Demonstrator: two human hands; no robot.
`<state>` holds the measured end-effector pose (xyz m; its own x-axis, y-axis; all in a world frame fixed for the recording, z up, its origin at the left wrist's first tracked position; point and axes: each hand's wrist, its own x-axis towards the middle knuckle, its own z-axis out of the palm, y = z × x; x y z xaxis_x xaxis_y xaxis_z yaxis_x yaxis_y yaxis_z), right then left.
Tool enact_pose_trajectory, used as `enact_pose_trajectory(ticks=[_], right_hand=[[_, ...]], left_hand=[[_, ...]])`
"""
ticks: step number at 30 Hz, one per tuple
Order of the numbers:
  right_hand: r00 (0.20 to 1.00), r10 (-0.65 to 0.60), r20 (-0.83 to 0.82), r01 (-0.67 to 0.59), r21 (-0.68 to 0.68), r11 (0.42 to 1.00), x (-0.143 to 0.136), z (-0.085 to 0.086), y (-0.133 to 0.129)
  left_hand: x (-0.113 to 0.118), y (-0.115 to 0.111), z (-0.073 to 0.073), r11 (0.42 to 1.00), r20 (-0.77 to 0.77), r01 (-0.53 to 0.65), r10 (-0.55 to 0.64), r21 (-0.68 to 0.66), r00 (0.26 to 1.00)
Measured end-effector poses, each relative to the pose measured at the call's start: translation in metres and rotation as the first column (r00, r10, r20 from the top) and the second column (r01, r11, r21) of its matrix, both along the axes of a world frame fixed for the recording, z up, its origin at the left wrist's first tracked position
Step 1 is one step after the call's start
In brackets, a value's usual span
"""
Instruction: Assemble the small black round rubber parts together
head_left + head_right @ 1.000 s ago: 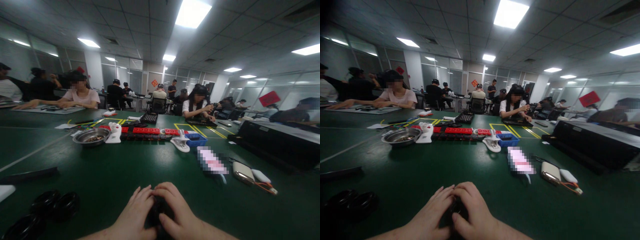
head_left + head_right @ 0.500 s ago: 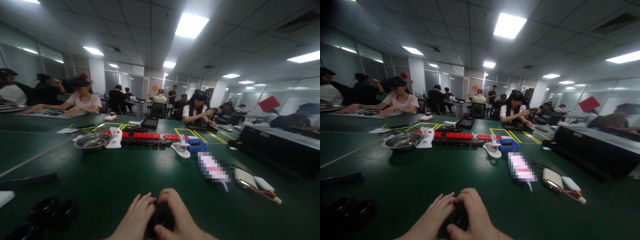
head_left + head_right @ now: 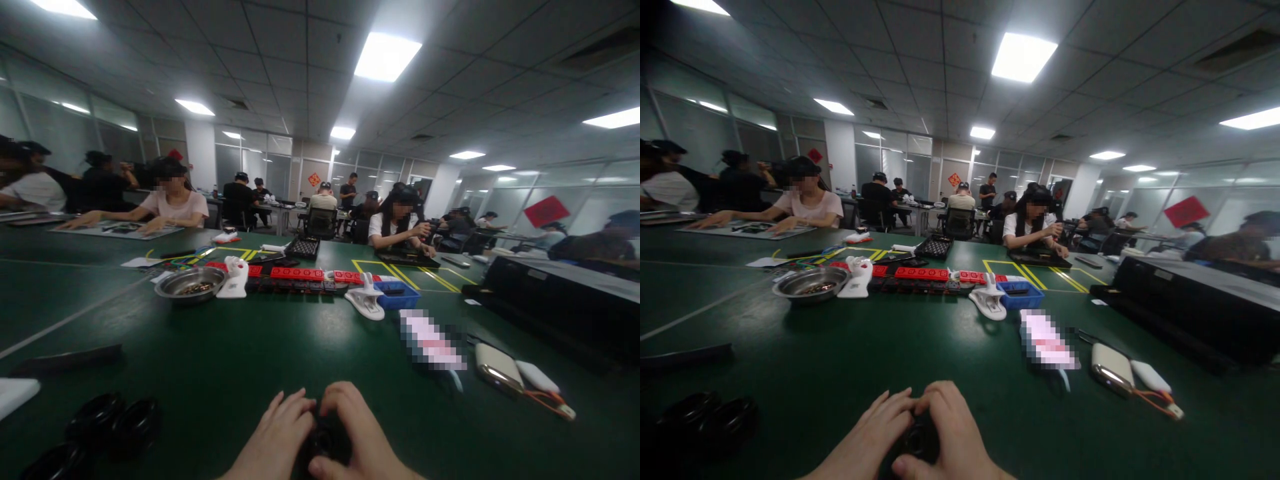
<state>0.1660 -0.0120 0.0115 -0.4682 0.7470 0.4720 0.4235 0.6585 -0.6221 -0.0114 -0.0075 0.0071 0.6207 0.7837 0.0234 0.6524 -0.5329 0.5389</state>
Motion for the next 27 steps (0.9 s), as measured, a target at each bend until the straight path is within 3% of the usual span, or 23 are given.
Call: enact_pose_trajectory(ticks=[2, 5, 7, 11, 14, 16, 22, 27], right_hand=[[0.999, 0.032, 0.028, -0.032, 0.033, 0.999, -0.002, 0.000, 0.000], [0.967, 0.250, 0.056, -0.254, 0.097, 0.962, -0.003, 0.007, 0.000], [0.950, 0.305, 0.066, -0.310, 0.106, 0.945, -0.003, 0.012, -0.002], [0.995, 0.089, 0.052, -0.092, 0.072, 0.993, -0.003, 0.012, -0.006], [0.995, -0.050, 0.082, 0.045, 0.058, 0.997, -0.003, 0.005, -0.005], [0.993, -0.042, 0.109, 0.036, 0.060, 0.998, -0.004, 0.004, -0.004], [0.964, 0.256, 0.066, -0.261, 0.072, 0.963, -0.003, 0.015, -0.006], [0.993, 0.115, -0.012, -0.112, 0.165, 0.980, -0.002, 0.005, -0.004]], left_hand=[[0.001, 0.000, 0.000, 1.000, -0.012, -0.005, 0.005, -0.016, 1.000], [0.002, -0.002, 0.002, 1.000, 0.003, -0.009, 0.010, -0.024, 1.000], [0.002, -0.005, 0.003, 1.000, 0.016, -0.020, 0.020, -0.009, 1.000], [0.002, -0.007, 0.002, 0.999, 0.019, -0.038, 0.037, 0.024, 0.999], [0.000, -0.004, -0.002, 1.000, 0.019, -0.016, 0.016, 0.010, 1.000], [-0.001, -0.002, -0.003, 1.000, 0.018, 0.007, -0.007, -0.003, 1.000], [0.000, -0.003, 0.001, 1.000, -0.009, 0.002, -0.002, -0.009, 1.000], [0.000, -0.003, -0.001, 1.000, 0.000, 0.008, -0.008, -0.001, 1.000]])
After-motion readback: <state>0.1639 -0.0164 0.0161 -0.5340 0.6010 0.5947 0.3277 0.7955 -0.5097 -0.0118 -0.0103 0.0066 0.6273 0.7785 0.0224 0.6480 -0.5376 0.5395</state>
